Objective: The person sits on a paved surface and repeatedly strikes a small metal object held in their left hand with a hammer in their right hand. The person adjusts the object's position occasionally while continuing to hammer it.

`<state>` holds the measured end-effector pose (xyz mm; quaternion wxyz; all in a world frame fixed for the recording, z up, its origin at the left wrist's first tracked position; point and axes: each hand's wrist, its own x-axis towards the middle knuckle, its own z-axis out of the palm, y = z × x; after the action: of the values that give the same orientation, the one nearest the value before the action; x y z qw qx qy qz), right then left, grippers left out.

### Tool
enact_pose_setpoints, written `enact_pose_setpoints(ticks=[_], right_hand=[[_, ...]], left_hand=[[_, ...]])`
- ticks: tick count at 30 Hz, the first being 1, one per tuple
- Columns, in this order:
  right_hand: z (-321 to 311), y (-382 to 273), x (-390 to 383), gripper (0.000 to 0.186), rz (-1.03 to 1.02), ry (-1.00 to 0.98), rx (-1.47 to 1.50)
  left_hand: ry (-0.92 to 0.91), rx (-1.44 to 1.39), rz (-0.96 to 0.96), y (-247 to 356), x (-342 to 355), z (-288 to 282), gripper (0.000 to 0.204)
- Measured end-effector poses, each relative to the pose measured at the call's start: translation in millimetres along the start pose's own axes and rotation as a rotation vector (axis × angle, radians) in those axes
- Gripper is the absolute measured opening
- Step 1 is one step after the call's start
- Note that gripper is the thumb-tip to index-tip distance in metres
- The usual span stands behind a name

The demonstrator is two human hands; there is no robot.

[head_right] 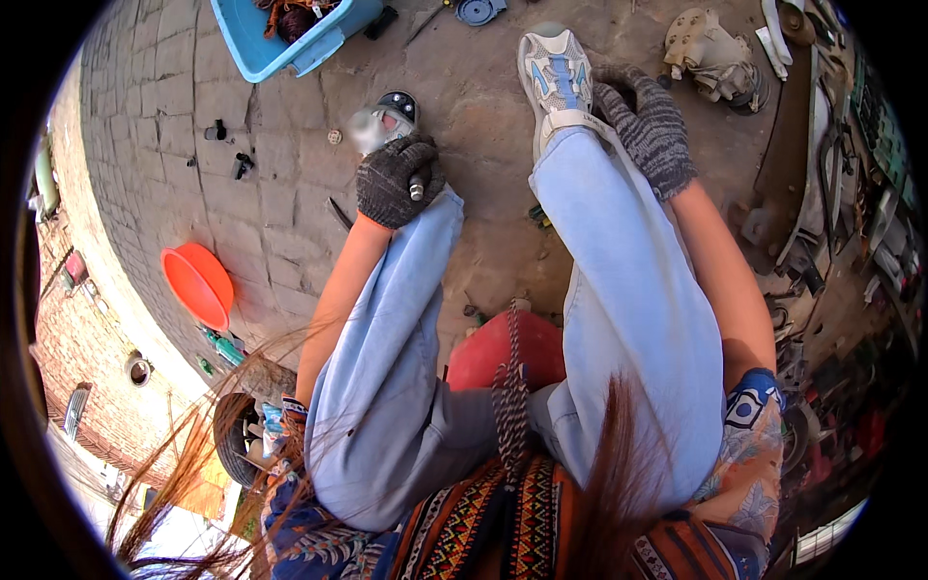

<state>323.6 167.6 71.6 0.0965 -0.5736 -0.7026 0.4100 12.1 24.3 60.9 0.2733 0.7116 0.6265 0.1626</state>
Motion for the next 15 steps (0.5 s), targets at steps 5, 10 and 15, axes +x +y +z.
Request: enact_pose_setpoints(ticks=[5, 10, 15], right_hand=[[0, 154, -100, 0.031, 0.515, 0.232, -0.342], [24, 153, -106, 0.037, 0.445, 0.018, -0.402], [26, 155, -83, 0.041, 0.45, -0.275, -0.426]], left_hand=[[0.05, -0.047, 0.113, -5, 11, 12, 0.026], [0.084, -0.09, 0.102, -10, -1, 10, 0.019], [0.065, -0.076, 0.065, -14, -12, 7, 0.025]])
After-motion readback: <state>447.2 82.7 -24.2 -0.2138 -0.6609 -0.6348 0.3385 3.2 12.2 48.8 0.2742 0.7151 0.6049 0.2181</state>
